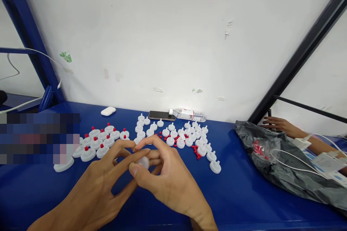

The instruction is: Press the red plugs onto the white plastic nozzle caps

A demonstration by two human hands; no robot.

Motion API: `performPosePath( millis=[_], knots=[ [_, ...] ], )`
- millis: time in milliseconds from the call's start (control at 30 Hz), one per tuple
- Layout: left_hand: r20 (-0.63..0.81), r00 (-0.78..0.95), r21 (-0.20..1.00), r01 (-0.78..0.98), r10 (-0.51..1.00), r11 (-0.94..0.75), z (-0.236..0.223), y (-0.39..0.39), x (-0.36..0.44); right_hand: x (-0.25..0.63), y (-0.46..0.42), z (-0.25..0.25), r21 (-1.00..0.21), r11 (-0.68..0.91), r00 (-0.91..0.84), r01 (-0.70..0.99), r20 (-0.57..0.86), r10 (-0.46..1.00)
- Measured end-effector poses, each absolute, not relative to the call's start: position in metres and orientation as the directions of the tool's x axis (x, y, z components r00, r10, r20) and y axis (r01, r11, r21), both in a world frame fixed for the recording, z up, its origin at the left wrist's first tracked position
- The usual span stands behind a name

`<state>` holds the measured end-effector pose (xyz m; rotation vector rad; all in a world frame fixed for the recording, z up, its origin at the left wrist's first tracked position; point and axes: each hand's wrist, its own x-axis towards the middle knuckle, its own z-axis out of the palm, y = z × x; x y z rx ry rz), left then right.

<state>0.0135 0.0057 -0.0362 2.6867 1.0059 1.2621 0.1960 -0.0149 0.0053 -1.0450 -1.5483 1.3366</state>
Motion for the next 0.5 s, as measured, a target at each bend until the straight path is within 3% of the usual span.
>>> performPosePath(
  millis=[233,400,500],
  knots=[
    [0.592,0.438,0.347,0.619,0.677,-0.704,-0.039,0.01,0.012,0.201,-0.014,0.006,-0.96,0.112,-0.321,0.257,0.025,0.947],
    [0.251,0.475,0.287,0.795,0.843,-0.534,-0.044,0.023,-0.01,0.224,-0.005,0.005,-0.82,0.182,-0.035,0.542,0.194,0.98],
    [0.099,0.464,0.282,0.835,0.88,-0.472,-0.041,0.025,-0.027,0.247,-0.001,0.004,-0.707,0.125,0.118,0.697,0.285,0.951]
  ],
)
